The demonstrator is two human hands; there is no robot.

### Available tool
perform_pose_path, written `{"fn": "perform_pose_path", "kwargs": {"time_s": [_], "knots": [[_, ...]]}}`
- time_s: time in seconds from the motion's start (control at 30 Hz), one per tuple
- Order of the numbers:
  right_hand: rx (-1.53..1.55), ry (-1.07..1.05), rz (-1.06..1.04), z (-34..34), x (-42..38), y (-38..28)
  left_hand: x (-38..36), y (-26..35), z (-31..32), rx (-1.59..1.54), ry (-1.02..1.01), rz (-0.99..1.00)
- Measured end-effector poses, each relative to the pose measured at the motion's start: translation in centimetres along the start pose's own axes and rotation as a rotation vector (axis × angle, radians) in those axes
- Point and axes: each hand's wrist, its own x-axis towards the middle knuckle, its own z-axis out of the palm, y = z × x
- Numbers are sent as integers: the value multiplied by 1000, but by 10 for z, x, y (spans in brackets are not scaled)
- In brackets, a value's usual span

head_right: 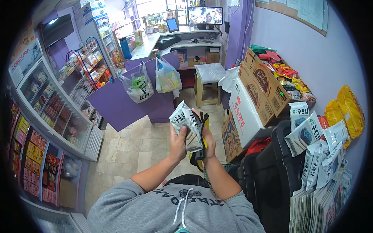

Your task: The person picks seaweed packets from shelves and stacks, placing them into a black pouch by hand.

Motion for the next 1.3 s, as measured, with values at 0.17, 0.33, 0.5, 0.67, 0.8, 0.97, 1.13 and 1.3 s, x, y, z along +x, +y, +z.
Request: {"fn": "perform_pose_path", "kwargs": {"time_s": [0.17,0.33,0.5,0.67,0.8,0.97,1.13,1.3], "knots": [[176,257,157,-4,-25,21,14,6,-5,14,11,-23],[-188,300,265,-30,-21,33,17,8,-22,119,76,147],[-273,-15,41,16,-5,29,15,31,-54,234,271,309],[-336,-60,-34,66,25,78,-4,39,-84,274,406,364],[-686,-186,-184,104,35,127,-7,78,-129,231,536,436],[-676,-391,-117,171,55,198,-9,132,-230,266,651,540],[-352,-404,-5,270,85,278,-15,255,-325,363,516,361],[-162,-587,133,371,96,351,-25,344,-418,385,552,296]]}}
